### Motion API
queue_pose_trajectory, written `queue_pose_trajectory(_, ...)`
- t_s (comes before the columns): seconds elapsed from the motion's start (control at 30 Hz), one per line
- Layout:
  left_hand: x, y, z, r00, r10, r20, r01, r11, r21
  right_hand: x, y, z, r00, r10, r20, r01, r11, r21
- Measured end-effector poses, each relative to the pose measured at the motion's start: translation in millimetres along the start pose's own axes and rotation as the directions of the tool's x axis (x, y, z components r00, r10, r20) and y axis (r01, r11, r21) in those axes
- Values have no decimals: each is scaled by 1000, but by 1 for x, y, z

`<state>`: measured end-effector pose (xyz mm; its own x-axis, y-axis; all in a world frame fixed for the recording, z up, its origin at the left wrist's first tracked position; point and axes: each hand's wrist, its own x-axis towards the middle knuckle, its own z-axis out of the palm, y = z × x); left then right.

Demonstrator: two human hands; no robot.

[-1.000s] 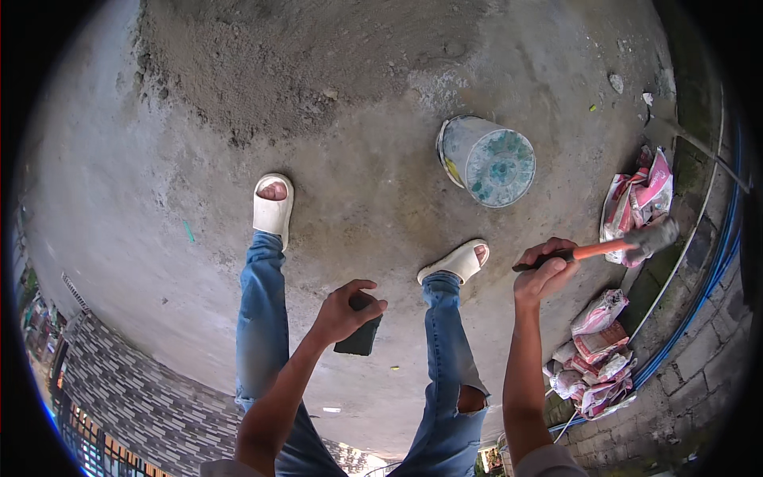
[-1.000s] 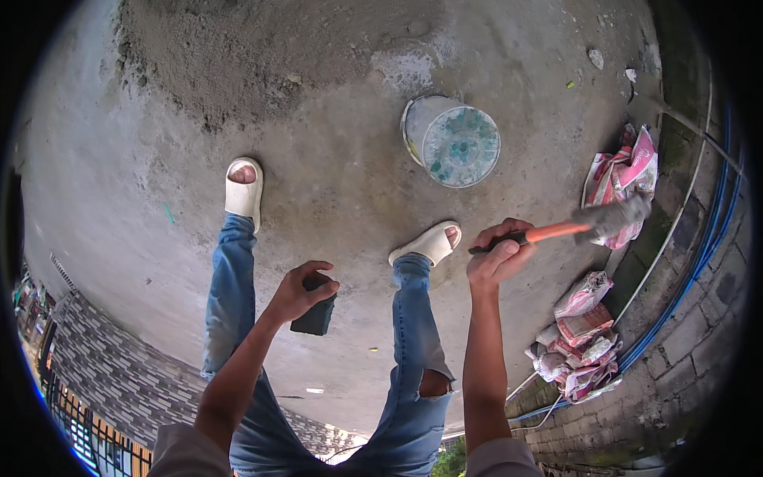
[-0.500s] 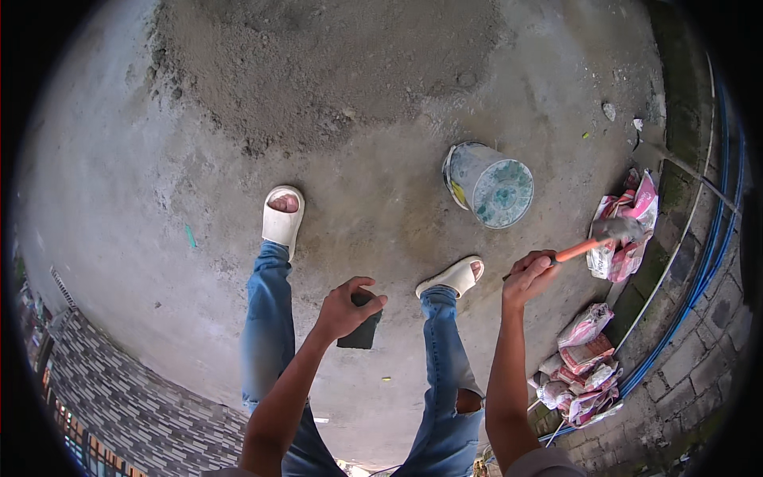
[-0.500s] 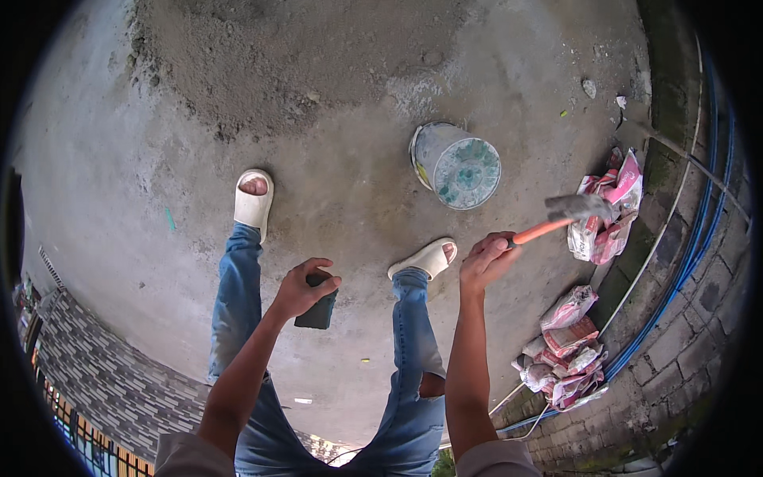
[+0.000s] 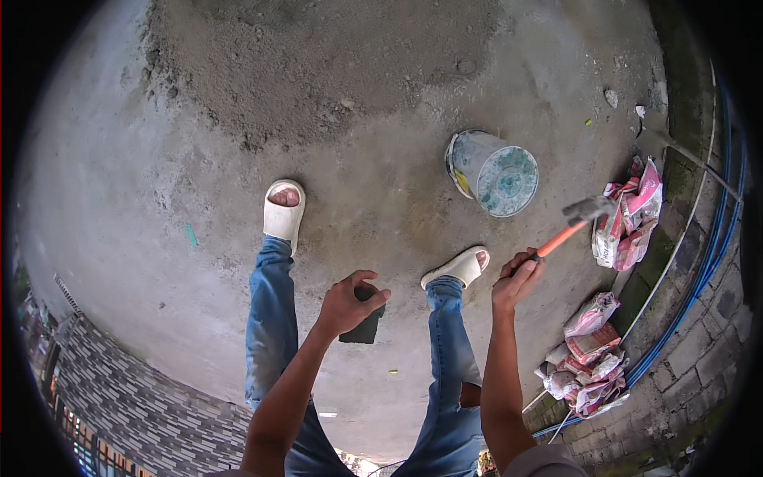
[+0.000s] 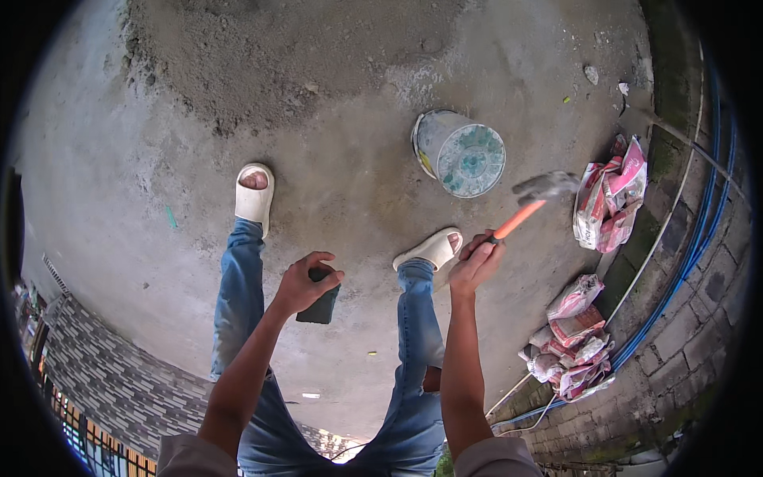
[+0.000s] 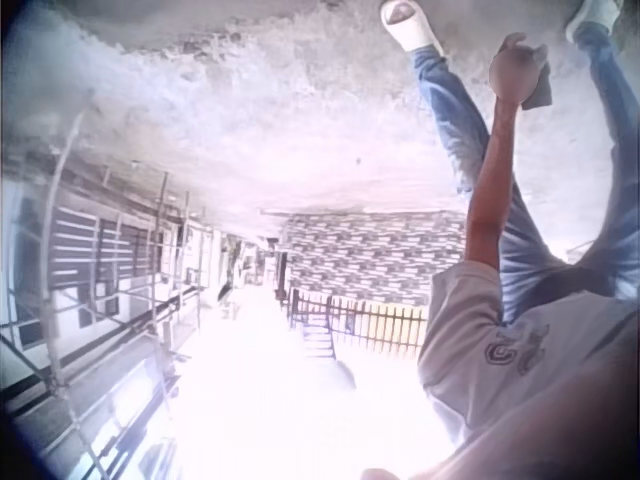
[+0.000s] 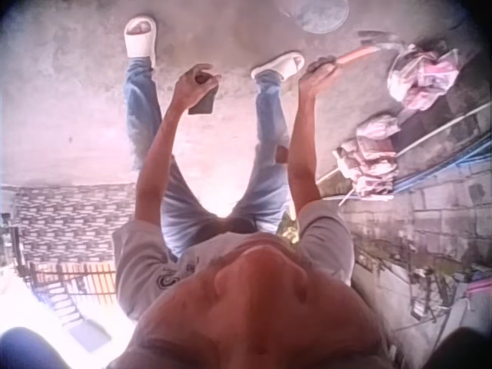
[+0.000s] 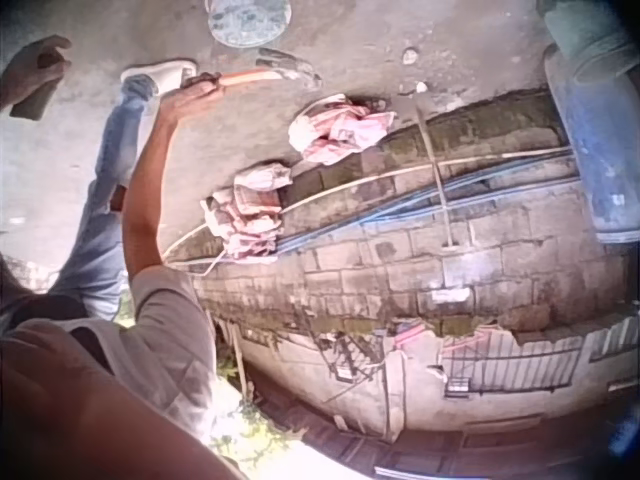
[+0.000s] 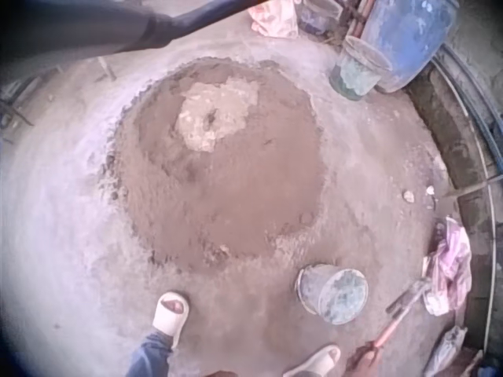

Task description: Mixing cement and sand with water using a shovel and bucket.

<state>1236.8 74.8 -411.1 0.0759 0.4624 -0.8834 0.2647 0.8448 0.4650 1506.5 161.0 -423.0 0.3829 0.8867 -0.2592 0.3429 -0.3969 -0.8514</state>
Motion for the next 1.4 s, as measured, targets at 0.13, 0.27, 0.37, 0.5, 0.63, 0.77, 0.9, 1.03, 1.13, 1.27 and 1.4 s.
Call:
queue_pose_trajectory(0.13,-2,9,-5,1000,28,-11,-28,999,15,4,10,24,934,-312,-175,327,943,62)
queue_pose_trajectory(0.27,3,9,10,998,60,-1,-60,996,59,-6,120,0,964,-212,158,252,559,-790)
queue_pose_trajectory(0.37,4,4,5,998,61,-31,-61,998,-3,10,71,9,991,-118,70,137,805,-577)
queue_pose_trajectory(0.5,1,-5,-2,1000,7,-22,-7,1000,-1,6,-17,12,990,-44,-133,48,999,24)
queue_pose_trajectory(0.63,-4,12,-8,1000,-3,15,2,998,61,5,-26,14,910,-318,-265,371,911,179)
queue_pose_trajectory(0.77,12,22,17,996,80,50,-78,997,-26,-8,135,-30,968,-194,162,230,413,-881)
queue_pose_trajectory(0.9,-4,1,-8,1000,3,4,-4,998,65,-8,42,2,988,76,-134,-102,974,-203)
queue_pose_trajectory(1.03,0,1,-6,1000,4,2,-4,996,85,12,-21,-19,986,-56,-159,53,998,-21)
queue_pose_trajectory(1.13,-5,11,-9,1000,15,22,-17,995,95,13,-51,0,868,-320,-380,376,923,82)
queue_pose_trajectory(1.27,7,13,16,997,80,22,-81,996,34,-8,124,-28,931,-247,268,343,344,-874)
queue_pose_trajectory(1.4,2,4,-2,999,32,-2,-32,999,40,2,32,-2,951,-178,-252,110,959,-263)
